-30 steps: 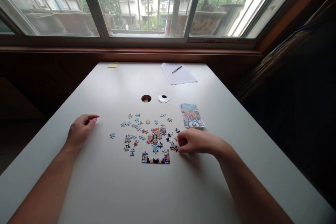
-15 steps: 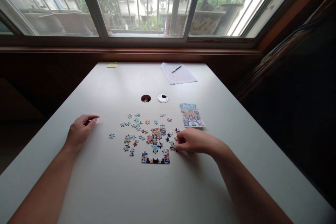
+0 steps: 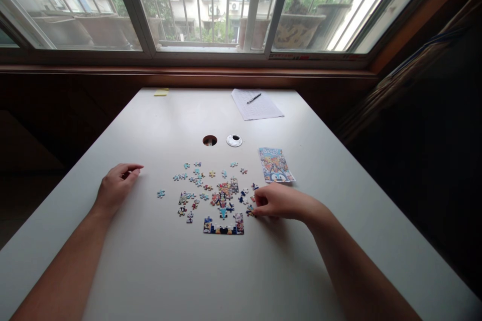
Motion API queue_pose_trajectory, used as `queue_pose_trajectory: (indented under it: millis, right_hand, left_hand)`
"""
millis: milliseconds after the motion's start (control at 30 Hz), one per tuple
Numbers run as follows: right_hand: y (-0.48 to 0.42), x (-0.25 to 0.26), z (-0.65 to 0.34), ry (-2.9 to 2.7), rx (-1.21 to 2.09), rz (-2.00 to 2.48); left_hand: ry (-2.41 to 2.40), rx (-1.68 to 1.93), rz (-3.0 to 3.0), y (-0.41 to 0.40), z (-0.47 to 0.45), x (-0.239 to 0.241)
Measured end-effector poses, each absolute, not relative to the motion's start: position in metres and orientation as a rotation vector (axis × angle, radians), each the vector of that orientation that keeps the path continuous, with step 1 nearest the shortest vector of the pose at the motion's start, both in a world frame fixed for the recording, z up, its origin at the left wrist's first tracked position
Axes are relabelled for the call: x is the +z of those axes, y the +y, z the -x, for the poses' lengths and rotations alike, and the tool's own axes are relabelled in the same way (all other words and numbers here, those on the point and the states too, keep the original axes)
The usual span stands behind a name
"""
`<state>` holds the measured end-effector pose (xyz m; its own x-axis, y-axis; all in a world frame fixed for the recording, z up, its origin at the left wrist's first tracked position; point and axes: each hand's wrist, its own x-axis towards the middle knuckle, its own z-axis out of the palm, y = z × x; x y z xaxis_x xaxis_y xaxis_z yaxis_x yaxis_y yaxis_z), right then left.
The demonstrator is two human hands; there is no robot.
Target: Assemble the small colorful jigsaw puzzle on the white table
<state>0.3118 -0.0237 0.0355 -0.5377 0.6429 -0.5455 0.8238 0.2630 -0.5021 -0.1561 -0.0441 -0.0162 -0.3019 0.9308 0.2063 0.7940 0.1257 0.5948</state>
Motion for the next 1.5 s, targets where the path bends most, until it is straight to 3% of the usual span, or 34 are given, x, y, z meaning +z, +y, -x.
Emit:
queue_pose_trajectory:
  millis: [933,1500]
  right_hand:
    - [-0.02,0.035,-0.321,2.247,-1.402,-1.31]
    - [-0.021,0.036,-0.319,2.269,-1.309,-1.292]
  left_hand:
    - [2.183,0.918,-1.714,-0.044,0.156,-0.016]
    - [2.184,0.917,-1.723,-0.044,0.157,-0.017]
